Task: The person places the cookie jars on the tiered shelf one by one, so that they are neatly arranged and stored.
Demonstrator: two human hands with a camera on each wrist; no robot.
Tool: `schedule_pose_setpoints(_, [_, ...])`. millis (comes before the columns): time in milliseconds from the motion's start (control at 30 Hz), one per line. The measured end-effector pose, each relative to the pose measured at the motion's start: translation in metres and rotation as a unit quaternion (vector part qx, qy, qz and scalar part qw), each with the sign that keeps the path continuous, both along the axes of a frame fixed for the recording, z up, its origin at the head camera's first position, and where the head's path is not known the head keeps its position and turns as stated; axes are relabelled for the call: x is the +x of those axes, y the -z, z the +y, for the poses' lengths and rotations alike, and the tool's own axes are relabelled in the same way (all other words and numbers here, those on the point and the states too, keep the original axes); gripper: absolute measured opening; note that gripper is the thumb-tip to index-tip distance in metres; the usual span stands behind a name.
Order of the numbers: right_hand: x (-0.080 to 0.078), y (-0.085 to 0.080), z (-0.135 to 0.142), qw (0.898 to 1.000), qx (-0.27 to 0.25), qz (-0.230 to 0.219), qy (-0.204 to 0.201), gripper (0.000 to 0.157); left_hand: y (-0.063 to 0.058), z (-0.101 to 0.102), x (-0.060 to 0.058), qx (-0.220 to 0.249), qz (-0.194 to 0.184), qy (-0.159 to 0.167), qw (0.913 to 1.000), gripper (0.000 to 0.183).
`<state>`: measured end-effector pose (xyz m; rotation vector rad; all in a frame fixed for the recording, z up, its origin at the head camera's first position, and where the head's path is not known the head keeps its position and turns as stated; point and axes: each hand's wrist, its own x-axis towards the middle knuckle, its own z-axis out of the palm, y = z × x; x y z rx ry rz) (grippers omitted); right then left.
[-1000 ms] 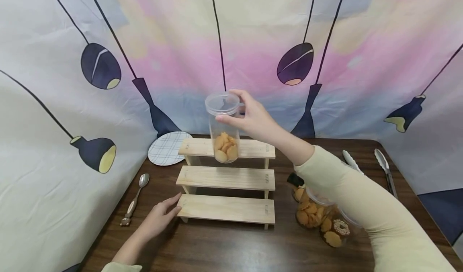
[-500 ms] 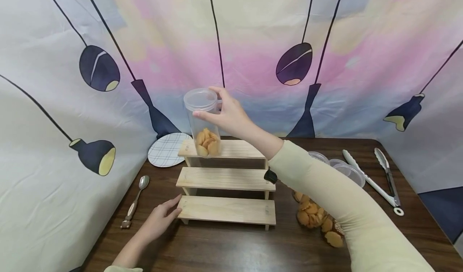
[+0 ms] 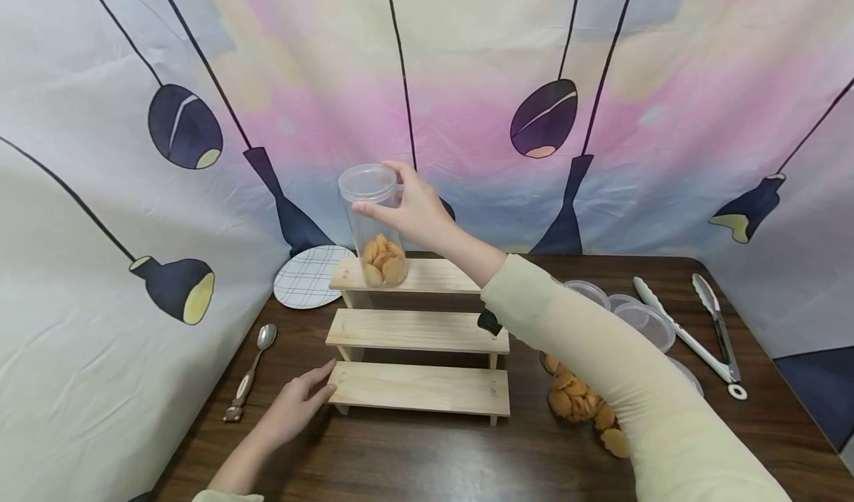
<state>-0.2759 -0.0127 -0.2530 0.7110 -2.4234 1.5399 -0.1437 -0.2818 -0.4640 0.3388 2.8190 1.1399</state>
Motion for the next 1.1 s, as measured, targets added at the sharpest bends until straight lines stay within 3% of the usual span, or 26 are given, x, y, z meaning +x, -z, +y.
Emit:
schedule_pose_setpoints(667, [-0.001, 0.003, -0.010, 0.999, 0.037, -0.007, 0.007, 0.084, 0.002, -0.002, -0.001, -0.002, 0.000, 0.000, 1.0000, 0.049])
schedule_pose_setpoints(1100, [-0.004, 0.000, 0.000, 0.995, 0.087, -0.045, -0.007, 0.102, 0.002, -0.002, -0.001, 0.002, -0.003, 0.000, 1.0000, 0.049])
